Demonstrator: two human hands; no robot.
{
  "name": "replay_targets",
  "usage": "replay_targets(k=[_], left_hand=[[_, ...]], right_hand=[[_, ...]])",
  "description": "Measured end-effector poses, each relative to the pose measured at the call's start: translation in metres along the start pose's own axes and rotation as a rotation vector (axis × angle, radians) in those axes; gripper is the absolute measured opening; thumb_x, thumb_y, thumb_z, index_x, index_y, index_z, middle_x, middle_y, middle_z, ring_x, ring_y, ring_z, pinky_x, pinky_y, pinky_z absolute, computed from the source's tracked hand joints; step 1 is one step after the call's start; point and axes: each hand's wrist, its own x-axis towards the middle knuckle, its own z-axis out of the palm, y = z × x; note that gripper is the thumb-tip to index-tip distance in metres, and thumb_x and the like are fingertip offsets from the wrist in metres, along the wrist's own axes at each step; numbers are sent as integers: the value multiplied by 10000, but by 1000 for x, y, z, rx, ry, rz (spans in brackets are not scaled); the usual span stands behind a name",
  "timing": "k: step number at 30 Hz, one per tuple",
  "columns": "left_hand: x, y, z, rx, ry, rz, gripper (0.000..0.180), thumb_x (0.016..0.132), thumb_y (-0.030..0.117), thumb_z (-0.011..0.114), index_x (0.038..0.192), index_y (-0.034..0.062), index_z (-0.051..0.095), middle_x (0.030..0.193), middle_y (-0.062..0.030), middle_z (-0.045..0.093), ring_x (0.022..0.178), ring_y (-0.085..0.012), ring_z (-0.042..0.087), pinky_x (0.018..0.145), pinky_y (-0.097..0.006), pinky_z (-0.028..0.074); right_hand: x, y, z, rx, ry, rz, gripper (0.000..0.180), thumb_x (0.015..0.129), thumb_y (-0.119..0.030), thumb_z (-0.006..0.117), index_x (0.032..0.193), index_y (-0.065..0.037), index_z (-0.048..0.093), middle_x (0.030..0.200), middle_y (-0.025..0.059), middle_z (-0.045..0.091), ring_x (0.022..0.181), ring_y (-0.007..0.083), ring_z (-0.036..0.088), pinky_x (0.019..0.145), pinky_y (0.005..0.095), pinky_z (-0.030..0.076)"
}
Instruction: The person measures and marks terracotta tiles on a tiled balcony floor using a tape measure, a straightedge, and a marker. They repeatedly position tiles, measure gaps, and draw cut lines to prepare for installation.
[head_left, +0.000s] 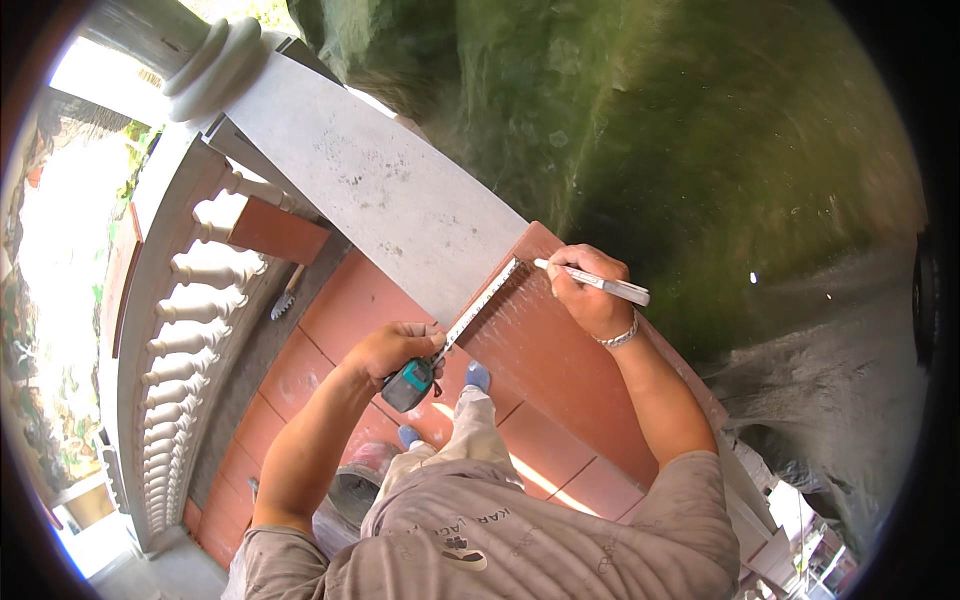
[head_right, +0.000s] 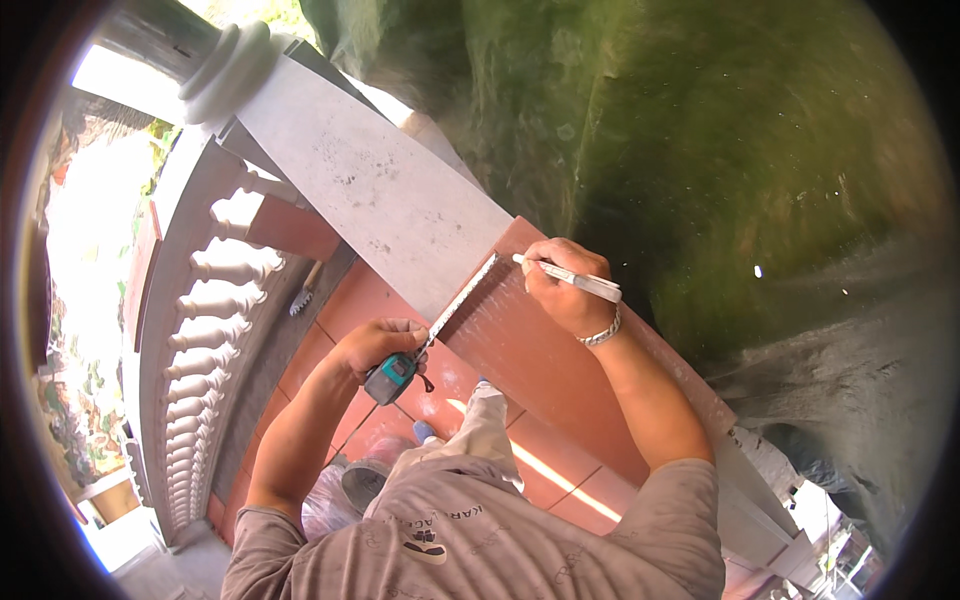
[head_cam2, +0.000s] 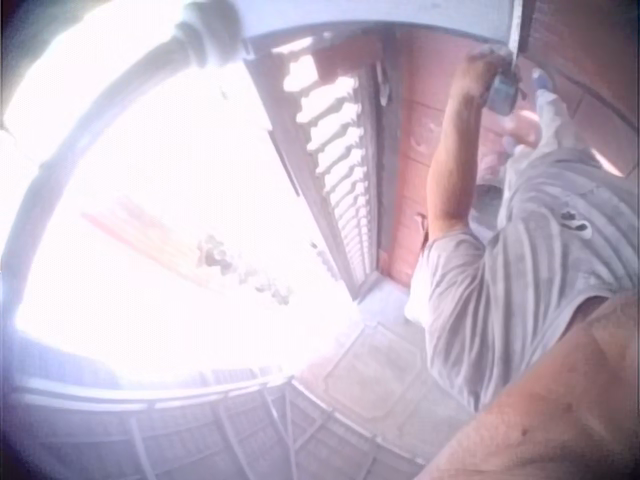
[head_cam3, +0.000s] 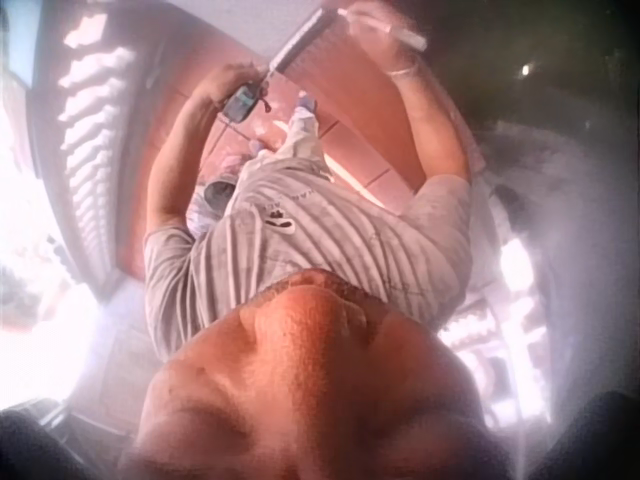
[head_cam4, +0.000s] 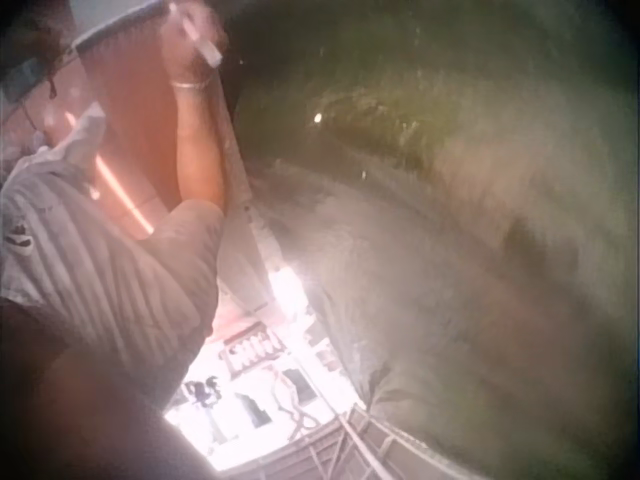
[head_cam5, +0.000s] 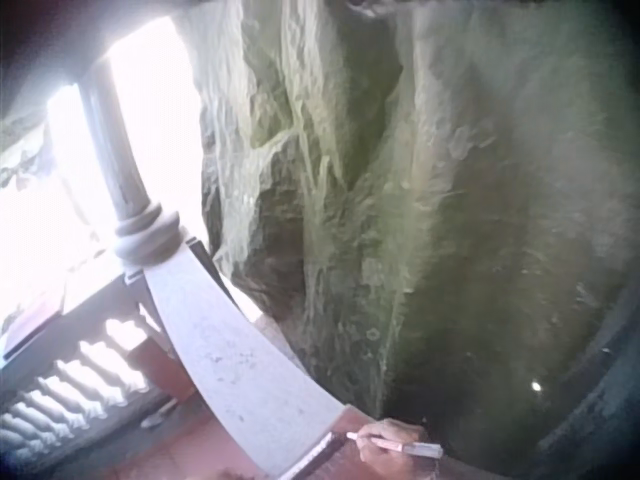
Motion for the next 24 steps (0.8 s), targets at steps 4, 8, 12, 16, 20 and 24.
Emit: replay_targets(k=[4, 8, 12, 16, 20, 24], left_hand=[[-1, -3, 1, -18, -23, 46, 176, 967, 191, 641, 976, 15, 645, 808, -76, 658, 696, -182, 664, 649, -331, 574], [-5, -19, 6, -34, -20, 97, 183, 973, 206, 634, 1004, 27, 656, 840, -64, 660, 696, -169, 656, 655, -311, 565], [-27, -52, 10, -37, -83, 135, 192, 981, 216, 631, 1033, 38, 679, 872, -40, 680, 759, -125, 643, 688, -272, 531], [-50, -89, 7, -130, -180, 105, 198, 979, 188, 621, 1067, 20, 679, 871, -42, 691, 791, -122, 641, 721, -265, 521], [-61, -120, -1, -10, -176, 241, 189, 961, 161, 630, 1063, 7, 671, 874, -60, 693, 785, -126, 644, 701, -261, 519], [-51, -142, -6, 4, -182, 226, 182, 926, 202, 702, 975, 32, 657, 842, -81, 673, 738, -189, 675, 670, -290, 536]], right_hand=[[-12, -17, -24, 54, 130, 14, 83, 899, -29, 663, 960, 25, 681, 830, 84, 698, 689, 113, 655, 614, 282, 531], [-48, -33, -48, 147, 232, 93, 127, 947, -30, 633, 1055, 32, 655, 853, 91, 705, 733, 138, 661, 669, 272, 546], [-104, -49, -84, -231, 180, 97, 205, 943, -53, 656, 1129, 28, 626, 933, 109, 711, 808, 180, 688, 759, 305, 566], [-177, -69, -118, -472, 265, 242, 302, 913, -69, 702, 1192, -4, 608, 994, 118, 716, 882, 202, 700, 811, 325, 559], [-261, -98, -146, -598, 404, 442, 346, 892, -85, 731, 1207, -18, 604, 1093, 138, 701, 1008, 248, 683, 881, 355, 535], [-337, -121, -179, -857, 354, 627, 485, 792, -214, 844, 1173, -47, 593, 1097, 183, 683, 1027, 358, 655, 886, 411, 508]])
